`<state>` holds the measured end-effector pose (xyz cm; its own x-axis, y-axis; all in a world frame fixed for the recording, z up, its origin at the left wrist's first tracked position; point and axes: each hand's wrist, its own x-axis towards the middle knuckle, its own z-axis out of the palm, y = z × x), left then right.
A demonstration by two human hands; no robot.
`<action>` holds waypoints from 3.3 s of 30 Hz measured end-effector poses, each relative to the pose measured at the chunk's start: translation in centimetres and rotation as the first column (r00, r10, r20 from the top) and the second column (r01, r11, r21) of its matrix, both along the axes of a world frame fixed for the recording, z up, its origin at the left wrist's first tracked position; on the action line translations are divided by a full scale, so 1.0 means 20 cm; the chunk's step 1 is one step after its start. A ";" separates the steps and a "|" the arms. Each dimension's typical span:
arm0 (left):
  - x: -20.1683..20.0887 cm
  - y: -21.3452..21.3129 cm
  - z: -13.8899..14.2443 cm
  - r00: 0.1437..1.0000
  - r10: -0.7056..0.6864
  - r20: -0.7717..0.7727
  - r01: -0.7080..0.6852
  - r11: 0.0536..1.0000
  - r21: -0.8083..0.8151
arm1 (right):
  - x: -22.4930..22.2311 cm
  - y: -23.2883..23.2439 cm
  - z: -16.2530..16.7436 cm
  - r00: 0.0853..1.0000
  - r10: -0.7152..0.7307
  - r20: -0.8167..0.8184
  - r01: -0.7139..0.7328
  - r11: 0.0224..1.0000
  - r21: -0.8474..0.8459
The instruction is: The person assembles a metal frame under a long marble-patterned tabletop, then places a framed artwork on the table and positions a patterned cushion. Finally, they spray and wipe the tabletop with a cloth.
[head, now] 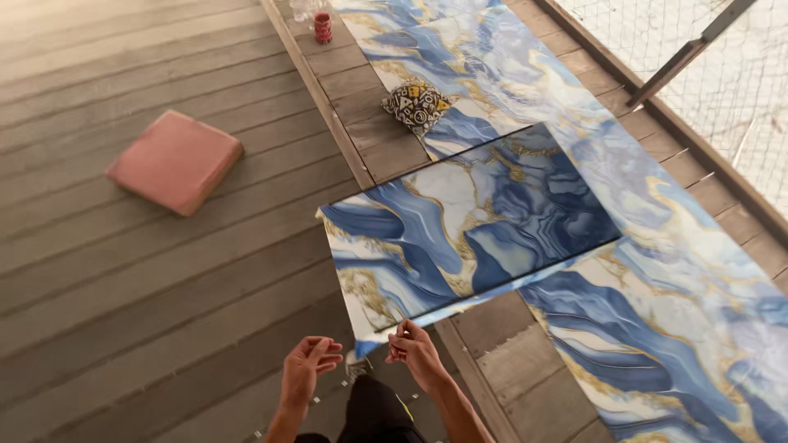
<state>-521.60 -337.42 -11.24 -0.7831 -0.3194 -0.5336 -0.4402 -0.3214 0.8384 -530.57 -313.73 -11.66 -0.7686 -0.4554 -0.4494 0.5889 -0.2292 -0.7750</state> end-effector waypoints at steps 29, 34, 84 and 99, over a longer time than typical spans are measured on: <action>-1.14 -1.05 -0.54 0.411 -0.899 0.151 0.897 0.428 0.110 | -0.06 -1.41 -0.47 0.534 -0.827 0.176 0.800 0.562 0.211; -1.30 -1.06 -0.92 0.399 -0.890 0.218 0.884 0.437 0.165 | -0.15 -1.53 -0.87 0.477 -0.843 0.249 0.844 0.518 0.136; -1.44 -0.46 -1.70 0.759 -0.578 0.299 0.507 0.813 0.286 | -0.41 -1.23 -1.45 -0.336 -0.646 0.685 0.929 -0.345 0.131; -3.14 -0.22 -1.25 0.626 -0.717 0.307 0.750 0.661 0.016 | -2.08 -1.15 -0.72 -0.434 -0.592 0.679 0.865 -0.485 0.129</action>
<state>-584.47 -341.78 -36.23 -0.6153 0.2330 -0.7531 -0.6963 0.2873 0.6578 -572.27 -336.67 -26.12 -0.1741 0.3869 -0.9055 -0.6497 -0.7361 -0.1896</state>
